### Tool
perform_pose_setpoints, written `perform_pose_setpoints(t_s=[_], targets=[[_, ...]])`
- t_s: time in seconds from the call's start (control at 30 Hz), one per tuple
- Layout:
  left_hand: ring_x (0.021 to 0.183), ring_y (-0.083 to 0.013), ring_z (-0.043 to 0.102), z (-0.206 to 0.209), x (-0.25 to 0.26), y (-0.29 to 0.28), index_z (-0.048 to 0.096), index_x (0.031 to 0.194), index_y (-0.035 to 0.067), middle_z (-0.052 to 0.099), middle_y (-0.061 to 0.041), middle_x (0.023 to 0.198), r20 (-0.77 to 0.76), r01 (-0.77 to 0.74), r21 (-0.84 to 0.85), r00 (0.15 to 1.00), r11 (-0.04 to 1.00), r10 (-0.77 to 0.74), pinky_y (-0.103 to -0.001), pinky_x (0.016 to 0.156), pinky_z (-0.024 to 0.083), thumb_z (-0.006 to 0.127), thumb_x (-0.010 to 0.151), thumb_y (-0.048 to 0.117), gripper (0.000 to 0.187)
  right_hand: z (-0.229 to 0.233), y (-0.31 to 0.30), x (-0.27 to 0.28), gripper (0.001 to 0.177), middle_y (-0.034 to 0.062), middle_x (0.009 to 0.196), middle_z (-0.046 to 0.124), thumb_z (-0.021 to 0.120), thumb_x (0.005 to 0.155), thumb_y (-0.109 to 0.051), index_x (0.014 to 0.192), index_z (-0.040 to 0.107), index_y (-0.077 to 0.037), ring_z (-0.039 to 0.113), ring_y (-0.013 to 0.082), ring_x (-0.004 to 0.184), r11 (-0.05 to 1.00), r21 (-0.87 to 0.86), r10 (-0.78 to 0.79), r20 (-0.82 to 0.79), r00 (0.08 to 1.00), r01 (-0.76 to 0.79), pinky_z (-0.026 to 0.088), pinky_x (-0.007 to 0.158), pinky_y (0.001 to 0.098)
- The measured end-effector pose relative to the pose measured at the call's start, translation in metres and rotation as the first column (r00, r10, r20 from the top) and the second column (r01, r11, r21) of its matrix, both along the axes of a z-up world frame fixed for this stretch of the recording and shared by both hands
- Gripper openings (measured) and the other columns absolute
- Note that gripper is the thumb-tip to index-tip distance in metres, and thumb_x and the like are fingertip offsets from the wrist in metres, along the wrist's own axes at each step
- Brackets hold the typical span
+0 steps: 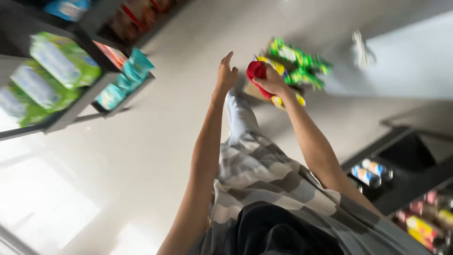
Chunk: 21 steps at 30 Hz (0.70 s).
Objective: Wiping food packages with a cloth and organizing them on the grocery shelves.
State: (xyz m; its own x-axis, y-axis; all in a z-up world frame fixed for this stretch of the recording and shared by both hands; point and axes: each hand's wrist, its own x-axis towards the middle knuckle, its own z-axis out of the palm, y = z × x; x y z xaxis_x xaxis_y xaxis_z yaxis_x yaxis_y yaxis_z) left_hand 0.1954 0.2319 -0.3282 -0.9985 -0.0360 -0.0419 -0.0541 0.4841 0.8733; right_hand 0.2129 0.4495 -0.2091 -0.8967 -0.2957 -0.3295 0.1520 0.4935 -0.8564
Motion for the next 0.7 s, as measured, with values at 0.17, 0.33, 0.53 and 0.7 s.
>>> perform_pose_setpoints(t_s=[0.17, 0.33, 0.53, 0.7], targets=[[0.134, -0.0415, 0.053, -0.025, 0.101, 0.072, 0.054, 0.143, 0.004, 0.056, -0.025, 0.143, 0.198, 0.146, 0.101, 0.966, 0.984, -0.164, -0.045, 0.112, 0.044, 0.064, 0.085, 0.003, 0.059, -0.043, 0.068, 0.108, 0.065, 0.0182, 0.124, 0.068, 0.08, 0.083, -0.024, 0.138, 0.054, -0.003, 0.066, 0.0308, 0.114, 0.994, 0.082, -0.072, 0.043, 0.996, 0.069, 0.053, 0.097, 0.0406], [0.132, -0.0382, 0.058, -0.06, 0.146, 0.121, 0.062, 0.137, 0.007, 0.061, -0.022, 0.14, 0.319, 0.156, 0.08, 0.932, 0.985, -0.173, -0.043, 0.112, 0.048, 0.071, 0.091, 0.012, 0.047, -0.081, 0.098, 0.18, 0.065, 0.019, 0.12, 0.069, 0.077, 0.082, -0.024, 0.139, 0.053, -0.002, 0.068, 0.0315, 0.11, 0.975, 0.028, -0.22, 0.209, 0.953, 0.219, 0.054, 0.095, 0.0406], [0.13, -0.0343, 0.06, -0.05, 0.133, 0.196, 0.065, 0.136, 0.017, 0.06, -0.013, 0.142, 0.348, 0.244, 0.037, 0.906, 0.969, -0.241, -0.043, 0.108, 0.052, 0.076, 0.089, 0.014, 0.049, -0.12, 0.144, 0.223, 0.06, 0.0191, 0.125, 0.069, 0.076, 0.086, -0.021, 0.139, 0.055, -0.003, 0.067, 0.0318, 0.115, 0.935, 0.038, -0.354, 0.192, 0.915, 0.353, 0.053, 0.097, 0.0407], [0.132, -0.0366, 0.044, -0.086, 0.125, 0.241, 0.067, 0.134, 0.024, 0.043, -0.011, 0.151, 0.223, 0.456, -0.44, 0.89, 0.774, -0.398, -0.054, 0.09, 0.05, 0.082, 0.075, 0.016, 0.061, -0.081, 0.185, 0.229, 0.053, 0.0134, 0.119, 0.071, 0.074, 0.088, -0.022, 0.135, 0.056, -0.006, 0.07, 0.0236, 0.105, 0.893, 0.036, -0.434, 0.33, 0.838, 0.448, 0.056, 0.09, 0.0366]])
